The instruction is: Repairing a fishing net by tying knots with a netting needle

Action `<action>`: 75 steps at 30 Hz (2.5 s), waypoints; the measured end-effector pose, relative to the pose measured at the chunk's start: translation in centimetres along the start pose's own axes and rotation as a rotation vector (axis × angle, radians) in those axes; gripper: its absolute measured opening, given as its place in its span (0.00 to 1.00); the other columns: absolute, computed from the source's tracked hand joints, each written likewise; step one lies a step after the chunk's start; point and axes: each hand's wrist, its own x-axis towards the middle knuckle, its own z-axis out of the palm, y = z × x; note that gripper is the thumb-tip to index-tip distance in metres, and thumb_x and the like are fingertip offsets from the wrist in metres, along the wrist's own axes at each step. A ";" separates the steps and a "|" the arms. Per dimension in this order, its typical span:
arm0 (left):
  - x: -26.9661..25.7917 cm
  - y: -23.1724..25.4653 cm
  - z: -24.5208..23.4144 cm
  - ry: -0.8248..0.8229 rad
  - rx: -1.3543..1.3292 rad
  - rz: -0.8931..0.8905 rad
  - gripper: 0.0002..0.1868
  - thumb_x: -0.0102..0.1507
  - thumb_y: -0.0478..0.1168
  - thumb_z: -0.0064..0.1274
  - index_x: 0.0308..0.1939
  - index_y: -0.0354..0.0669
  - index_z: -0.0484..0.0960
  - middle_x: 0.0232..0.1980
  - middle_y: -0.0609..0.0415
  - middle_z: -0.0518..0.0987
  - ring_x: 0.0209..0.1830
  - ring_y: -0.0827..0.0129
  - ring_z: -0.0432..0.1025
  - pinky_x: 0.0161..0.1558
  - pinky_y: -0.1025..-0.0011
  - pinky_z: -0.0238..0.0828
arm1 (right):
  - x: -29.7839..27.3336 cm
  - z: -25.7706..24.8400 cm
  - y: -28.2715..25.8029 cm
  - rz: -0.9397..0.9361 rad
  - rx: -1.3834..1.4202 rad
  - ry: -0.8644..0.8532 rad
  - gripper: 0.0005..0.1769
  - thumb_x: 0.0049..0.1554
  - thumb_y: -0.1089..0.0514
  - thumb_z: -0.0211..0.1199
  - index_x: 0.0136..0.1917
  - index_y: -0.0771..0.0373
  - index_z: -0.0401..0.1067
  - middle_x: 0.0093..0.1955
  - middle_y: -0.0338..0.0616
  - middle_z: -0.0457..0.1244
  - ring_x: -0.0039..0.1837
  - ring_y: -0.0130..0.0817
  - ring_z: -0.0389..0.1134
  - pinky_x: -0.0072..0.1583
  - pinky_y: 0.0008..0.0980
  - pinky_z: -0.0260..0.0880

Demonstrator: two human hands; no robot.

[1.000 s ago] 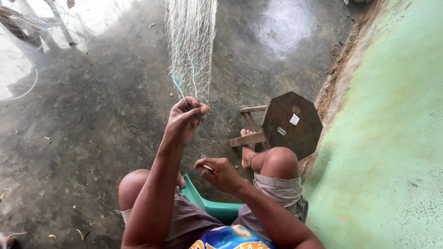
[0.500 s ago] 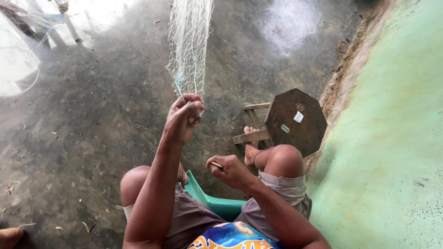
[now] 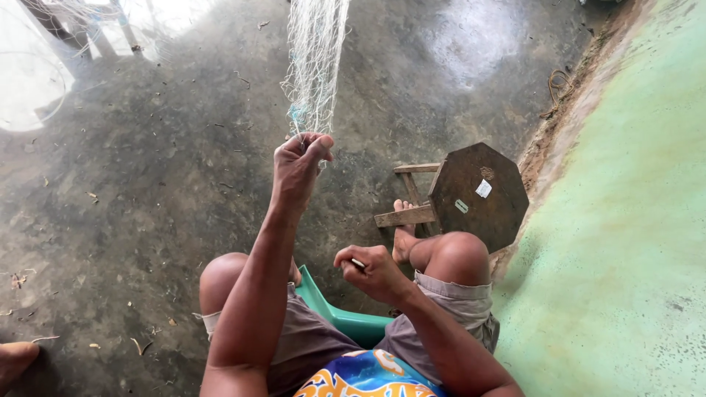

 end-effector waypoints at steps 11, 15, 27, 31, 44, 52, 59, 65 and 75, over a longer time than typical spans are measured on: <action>-0.1 -1.1 -0.4 0.032 -0.044 0.030 0.10 0.64 0.41 0.66 0.35 0.40 0.85 0.24 0.50 0.79 0.15 0.82 0.58 0.20 0.83 0.53 | 0.4 -1.9 -1.9 -0.057 0.028 -0.094 0.06 0.55 0.65 0.63 0.43 0.58 0.80 0.28 0.47 0.65 0.30 0.38 0.65 0.36 0.39 0.68; -0.2 0.1 -0.5 0.048 -0.253 0.045 0.09 0.68 0.43 0.64 0.43 0.41 0.83 0.35 0.50 0.83 0.18 0.81 0.65 0.23 0.82 0.65 | 0.2 -4.2 -1.1 0.040 0.023 0.089 0.08 0.55 0.60 0.63 0.42 0.55 0.83 0.22 0.29 0.56 0.29 0.20 0.56 0.33 0.25 0.59; -0.4 -1.2 -2.9 -0.043 -0.476 -0.059 0.07 0.70 0.38 0.59 0.43 0.37 0.82 0.38 0.50 0.82 0.25 0.71 0.74 0.34 0.71 0.77 | 3.3 -4.3 -10.2 0.002 0.057 0.188 0.07 0.55 0.60 0.64 0.42 0.57 0.83 0.21 0.31 0.54 0.28 0.18 0.53 0.32 0.22 0.56; -0.4 -1.7 -3.5 -0.051 -0.482 -0.108 0.07 0.70 0.37 0.59 0.42 0.36 0.82 0.37 0.50 0.81 0.24 0.71 0.73 0.34 0.69 0.78 | 1.0 -2.4 -3.5 0.030 0.041 0.129 0.06 0.56 0.60 0.64 0.43 0.57 0.82 0.21 0.36 0.55 0.27 0.24 0.54 0.32 0.27 0.58; 0.2 -2.9 -4.9 -0.182 -0.303 0.010 0.13 0.56 0.25 0.69 0.40 0.26 0.79 0.41 0.44 0.77 0.29 0.65 0.76 0.39 0.64 0.83 | 5.7 0.4 -9.5 -0.342 -0.296 -0.101 0.08 0.63 0.58 0.60 0.53 0.60 0.77 0.42 0.50 0.70 0.41 0.52 0.74 0.41 0.43 0.75; -0.1 -1.6 -4.8 -0.078 -0.320 0.069 0.06 0.64 0.28 0.60 0.41 0.31 0.77 0.43 0.42 0.77 0.25 0.70 0.73 0.31 0.70 0.79 | 9.8 -5.8 -8.7 -0.423 -0.491 -0.104 0.18 0.61 0.43 0.68 0.58 0.53 0.76 0.50 0.45 0.66 0.45 0.50 0.74 0.41 0.45 0.76; -0.8 -0.7 -4.5 -0.105 -0.408 0.101 0.05 0.65 0.29 0.54 0.42 0.34 0.73 0.49 0.34 0.77 0.24 0.68 0.73 0.32 0.68 0.77 | 16.5 -11.5 -6.6 -0.324 -0.716 -0.020 0.14 0.67 0.51 0.54 0.57 0.56 0.77 0.45 0.44 0.60 0.47 0.49 0.69 0.50 0.46 0.73; -0.5 -1.3 -5.0 -0.141 -0.382 0.125 0.07 0.67 0.32 0.54 0.43 0.35 0.72 0.46 0.32 0.81 0.25 0.67 0.75 0.33 0.68 0.77 | 19.9 -11.1 -3.7 -0.413 -0.661 0.040 0.09 0.59 0.53 0.68 0.52 0.54 0.73 0.43 0.40 0.64 0.50 0.47 0.70 0.55 0.44 0.72; -0.9 0.1 -3.8 -0.193 -0.222 0.172 0.08 0.68 0.33 0.57 0.43 0.36 0.73 0.45 0.32 0.85 0.26 0.66 0.79 0.32 0.77 0.67 | 21.4 -10.8 -4.6 -0.598 -0.665 0.018 0.07 0.55 0.59 0.70 0.47 0.57 0.74 0.43 0.44 0.66 0.48 0.48 0.70 0.50 0.45 0.72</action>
